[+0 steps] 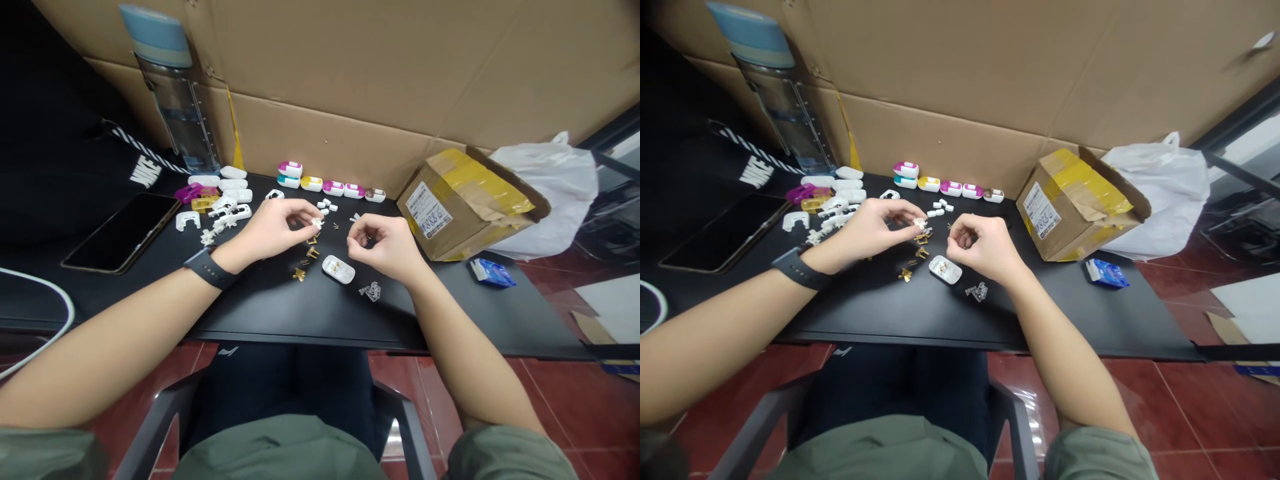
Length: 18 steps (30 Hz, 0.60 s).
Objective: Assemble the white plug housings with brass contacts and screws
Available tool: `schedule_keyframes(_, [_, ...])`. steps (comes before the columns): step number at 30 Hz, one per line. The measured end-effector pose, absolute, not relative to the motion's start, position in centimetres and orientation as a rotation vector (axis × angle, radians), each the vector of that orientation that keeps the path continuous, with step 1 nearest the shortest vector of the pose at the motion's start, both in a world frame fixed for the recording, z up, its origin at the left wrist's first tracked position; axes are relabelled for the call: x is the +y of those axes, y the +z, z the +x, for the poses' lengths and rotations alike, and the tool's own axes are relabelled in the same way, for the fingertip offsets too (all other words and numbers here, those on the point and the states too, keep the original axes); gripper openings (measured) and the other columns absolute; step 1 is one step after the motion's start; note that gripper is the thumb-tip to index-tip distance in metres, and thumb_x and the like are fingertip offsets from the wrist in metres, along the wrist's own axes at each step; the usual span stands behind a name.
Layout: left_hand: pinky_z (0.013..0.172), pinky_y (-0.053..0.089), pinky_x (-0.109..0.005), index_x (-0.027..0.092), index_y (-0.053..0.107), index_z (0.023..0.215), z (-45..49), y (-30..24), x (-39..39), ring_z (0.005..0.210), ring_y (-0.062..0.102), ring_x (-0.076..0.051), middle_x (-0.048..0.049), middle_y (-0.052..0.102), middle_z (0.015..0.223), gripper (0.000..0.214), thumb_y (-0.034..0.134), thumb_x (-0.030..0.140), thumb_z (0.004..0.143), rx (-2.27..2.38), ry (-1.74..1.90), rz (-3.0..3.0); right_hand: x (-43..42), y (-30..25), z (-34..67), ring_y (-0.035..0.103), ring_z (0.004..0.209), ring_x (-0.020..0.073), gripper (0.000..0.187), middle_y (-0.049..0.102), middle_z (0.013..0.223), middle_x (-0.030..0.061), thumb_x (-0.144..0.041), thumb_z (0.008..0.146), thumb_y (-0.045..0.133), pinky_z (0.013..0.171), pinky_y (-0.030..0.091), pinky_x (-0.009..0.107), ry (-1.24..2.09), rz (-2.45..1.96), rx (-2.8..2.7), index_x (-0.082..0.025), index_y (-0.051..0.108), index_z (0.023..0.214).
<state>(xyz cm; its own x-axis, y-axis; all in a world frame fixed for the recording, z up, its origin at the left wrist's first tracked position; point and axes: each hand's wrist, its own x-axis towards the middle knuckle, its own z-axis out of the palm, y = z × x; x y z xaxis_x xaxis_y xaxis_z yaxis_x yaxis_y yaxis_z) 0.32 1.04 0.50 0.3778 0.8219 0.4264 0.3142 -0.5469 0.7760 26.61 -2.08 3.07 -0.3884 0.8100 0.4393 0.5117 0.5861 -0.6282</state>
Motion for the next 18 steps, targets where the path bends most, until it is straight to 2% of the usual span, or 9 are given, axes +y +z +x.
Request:
schedule_keyframes(5, [0.094, 0.066, -0.036, 0.015, 0.084, 0.107, -0.7, 1.8, 1.3, 0.095, 0.081, -0.023, -0.0094, 0.086, 0.106, 0.026, 0.085, 0.033, 0.089, 0.985, 1.248, 1.971, -1.6, 2.7, 26.9, 0.064, 0.065, 0.0135, 0.005, 0.072, 0.074, -0.0018, -0.017, 0.08, 0.075, 0.065, 0.053, 0.03, 0.562, -1.065, -1.986, -0.022, 0.072, 0.082])
schedule_keyframes(10, [0.089, 0.067, -0.036, 0.016, 0.085, 0.105, -1.5, 2.4, 1.8, 0.094, 0.081, -0.023, -0.0086, 0.086, 0.105, 0.027, 0.088, 0.035, 0.085, 1.021, 1.385, 1.943, -1.1, 2.3, 27.2, 0.066, 0.068, 0.0143, 0.02, 0.077, 0.081, 0.0002, -0.021, 0.083, 0.076, 0.069, 0.057, 0.032, 0.559, -1.024, -1.91, -0.021, 0.081, 0.102])
schedule_keyframes(14, [0.091, 0.067, -0.037, 0.018, 0.085, 0.107, -2.4, 2.9, 2.2, 0.095, 0.08, -0.021, -0.0054, 0.087, 0.106, 0.028, 0.091, 0.034, 0.085, 1.036, 1.496, 1.878, -1.0, 2.7, 27.4, 0.069, 0.068, 0.0157, 0.011, 0.08, 0.08, 0.0013, -0.02, 0.086, 0.075, 0.067, 0.057, 0.032, 0.399, -1.03, -1.871, -0.022, 0.084, 0.093])
schedule_keyframes(18, [0.093, 0.068, -0.039, 0.019, 0.086, 0.109, -3.6, 3.6, 2.6, 0.096, 0.079, -0.019, -0.0015, 0.087, 0.104, 0.028, 0.094, 0.031, 0.085, 1.028, 1.616, 1.787, -0.9, 3.2, 27.8, 0.068, 0.064, 0.0159, 0.01, 0.081, 0.079, 0.0007, -0.019, 0.087, 0.077, 0.062, 0.055, 0.032, 0.277, -1.005, -1.831, -0.023, 0.084, 0.093])
